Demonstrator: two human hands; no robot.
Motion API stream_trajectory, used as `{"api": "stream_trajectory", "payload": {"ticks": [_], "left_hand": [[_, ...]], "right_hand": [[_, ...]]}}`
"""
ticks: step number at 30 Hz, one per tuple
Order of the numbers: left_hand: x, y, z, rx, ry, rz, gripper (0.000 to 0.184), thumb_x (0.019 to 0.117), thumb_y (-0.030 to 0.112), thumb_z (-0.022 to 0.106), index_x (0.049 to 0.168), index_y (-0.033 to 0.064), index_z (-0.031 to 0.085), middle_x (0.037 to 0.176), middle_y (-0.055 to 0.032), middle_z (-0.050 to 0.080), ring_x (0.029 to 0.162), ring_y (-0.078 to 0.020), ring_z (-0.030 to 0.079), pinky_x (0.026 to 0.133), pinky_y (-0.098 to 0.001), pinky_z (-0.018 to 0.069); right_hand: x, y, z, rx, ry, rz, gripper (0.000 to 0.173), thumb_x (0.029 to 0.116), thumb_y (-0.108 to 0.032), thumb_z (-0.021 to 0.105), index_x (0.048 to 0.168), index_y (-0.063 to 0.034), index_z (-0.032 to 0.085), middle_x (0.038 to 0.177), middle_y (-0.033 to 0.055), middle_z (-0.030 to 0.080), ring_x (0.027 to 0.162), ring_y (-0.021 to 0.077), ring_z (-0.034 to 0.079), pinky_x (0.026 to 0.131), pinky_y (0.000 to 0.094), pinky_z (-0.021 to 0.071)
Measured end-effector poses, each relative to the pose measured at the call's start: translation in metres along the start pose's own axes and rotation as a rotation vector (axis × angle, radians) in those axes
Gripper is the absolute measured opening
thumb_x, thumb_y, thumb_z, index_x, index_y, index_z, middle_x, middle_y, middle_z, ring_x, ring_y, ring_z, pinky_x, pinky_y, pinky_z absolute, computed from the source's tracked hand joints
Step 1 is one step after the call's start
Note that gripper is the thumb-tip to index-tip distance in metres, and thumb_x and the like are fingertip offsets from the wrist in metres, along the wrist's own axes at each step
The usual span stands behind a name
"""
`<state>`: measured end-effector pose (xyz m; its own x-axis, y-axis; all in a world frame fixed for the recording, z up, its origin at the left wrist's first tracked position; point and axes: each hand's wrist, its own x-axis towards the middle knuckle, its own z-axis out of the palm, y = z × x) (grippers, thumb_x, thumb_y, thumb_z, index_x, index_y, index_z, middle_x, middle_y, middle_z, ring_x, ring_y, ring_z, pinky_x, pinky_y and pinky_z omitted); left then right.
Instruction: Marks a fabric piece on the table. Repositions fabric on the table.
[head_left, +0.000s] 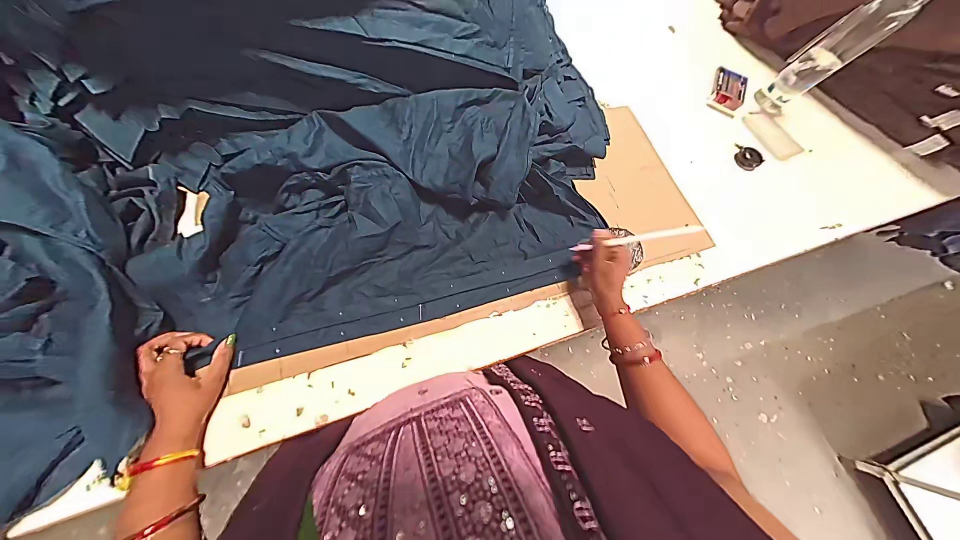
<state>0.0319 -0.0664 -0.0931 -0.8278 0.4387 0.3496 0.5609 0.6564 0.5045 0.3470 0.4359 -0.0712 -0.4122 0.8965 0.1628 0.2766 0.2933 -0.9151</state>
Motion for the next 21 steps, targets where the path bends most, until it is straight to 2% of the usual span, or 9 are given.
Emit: {"api": "stream_trajectory", "payload": {"ticks": [1, 3, 6, 8, 11, 15, 17, 19, 21], "left_hand": [[0.0, -0.001, 0.002, -0.002, 0.007, -0.001, 0.052, 0.0896, 0.031, 0.06, 0.098, -0.0205, 0.059, 0.116, -0.0454, 0.054, 0.117, -0.0559, 0.051, 0.108, -0.0544, 0.0353], [-0.003, -0.003, 0.002, -0.004, 0.009, 0.004, 0.052, 0.0894, 0.031, 0.06, 0.098, -0.0205, 0.058, 0.116, -0.0451, 0.055, 0.117, -0.056, 0.051, 0.108, -0.0549, 0.0354], [0.0, 0.0, 0.001, -0.015, 0.015, 0.009, 0.052, 0.0894, 0.031, 0.06, 0.098, -0.021, 0.059, 0.115, -0.0455, 0.055, 0.116, -0.0565, 0.051, 0.107, -0.0556, 0.0359], [-0.001, 0.003, 0.001, -0.027, 0.022, 0.013, 0.053, 0.0893, 0.03, 0.059, 0.097, -0.0222, 0.058, 0.114, -0.0465, 0.055, 0.116, -0.059, 0.051, 0.106, -0.0583, 0.0357], [-0.001, -0.006, 0.007, -0.037, 0.076, 0.033, 0.053, 0.0882, 0.034, 0.058, 0.092, -0.0189, 0.059, 0.111, -0.0432, 0.058, 0.113, -0.0586, 0.054, 0.104, -0.0604, 0.0386], [-0.001, -0.007, 0.01, -0.055, 0.123, 0.016, 0.046, 0.0838, 0.029, 0.062, 0.088, -0.017, 0.061, 0.109, -0.0411, 0.059, 0.109, -0.0589, 0.056, 0.098, -0.0638, 0.0415], [-0.001, -0.005, 0.012, -0.08, 0.146, -0.001, 0.043, 0.0817, 0.026, 0.064, 0.088, -0.0167, 0.061, 0.109, -0.0411, 0.059, 0.109, -0.059, 0.056, 0.097, -0.065, 0.0419], [-0.002, -0.007, 0.011, -0.084, 0.182, -0.038, 0.051, 0.0852, 0.031, 0.061, 0.101, -0.0172, 0.06, 0.114, -0.0401, 0.059, 0.114, -0.0585, 0.056, 0.1, -0.0656, 0.0414], [-0.003, -0.003, 0.007, -0.041, 0.229, -0.187, 0.069, 0.0944, 0.042, 0.046, 0.128, -0.0187, 0.052, 0.131, -0.041, 0.054, 0.127, -0.0571, 0.051, 0.111, -0.0633, 0.0361]], "right_hand": [[0.005, -0.003, -0.008, 0.114, 0.136, 0.017, 0.033, 0.1081, -0.015, 0.033, 0.108, 0.0078, 0.057, 0.084, 0.003, 0.068, 0.068, 0.0022, 0.062, 0.063, 0.0226, 0.0535], [0.013, 0.003, -0.027, 0.095, 0.261, -0.073, 0.039, 0.1052, -0.01, 0.027, 0.129, 0.0102, 0.051, 0.116, 0.0121, 0.064, 0.098, 0.0082, 0.062, 0.084, 0.0263, 0.051], [0.019, 0.014, -0.033, -0.315, 0.192, -0.158, 0.048, 0.0938, 0.004, 0.042, 0.141, 0.0139, 0.045, 0.14, 0.0373, 0.049, 0.13, 0.0448, 0.051, 0.109, 0.0524, 0.0404], [0.016, 0.017, -0.025, -0.628, 0.06, -0.213, 0.048, 0.0966, -0.01, 0.047, 0.14, 0.0112, 0.052, 0.135, 0.0425, 0.051, 0.128, 0.0595, 0.048, 0.109, 0.0669, 0.0354], [0.021, 0.019, -0.013, -0.92, -0.023, -0.257, 0.06, 0.1008, -0.043, 0.05, 0.14, 0.0021, 0.058, 0.133, 0.0392, 0.056, 0.125, 0.0591, 0.053, 0.104, 0.0718, 0.0381], [0.059, 0.035, -0.025, -0.943, 0.028, -0.32, 0.039, 0.0926, -0.024, 0.06, 0.113, 0.0077, 0.07, 0.122, 0.0427, 0.059, 0.117, 0.0618, 0.056, 0.095, 0.074, 0.0415], [0.093, 0.044, -0.045, -0.943, 0.047, -0.282, 0.037, 0.0937, -0.022, 0.065, 0.114, 0.0092, 0.07, 0.127, 0.0452, 0.055, 0.121, 0.0631, 0.053, 0.099, 0.0736, 0.0409], [0.121, 0.046, -0.064, -0.954, 0.089, -0.154, 0.045, 0.0976, -0.026, 0.064, 0.125, 0.0097, 0.066, 0.138, 0.0456, 0.048, 0.13, 0.0627, 0.047, 0.105, 0.0723, 0.0382], [0.138, 0.036, -0.08, -0.918, 0.117, 0.019, 0.057, 0.0994, -0.031, 0.063, 0.134, 0.0134, 0.056, 0.143, 0.0458, 0.043, 0.136, 0.0608, 0.042, 0.11, 0.0692, 0.0355]]}}
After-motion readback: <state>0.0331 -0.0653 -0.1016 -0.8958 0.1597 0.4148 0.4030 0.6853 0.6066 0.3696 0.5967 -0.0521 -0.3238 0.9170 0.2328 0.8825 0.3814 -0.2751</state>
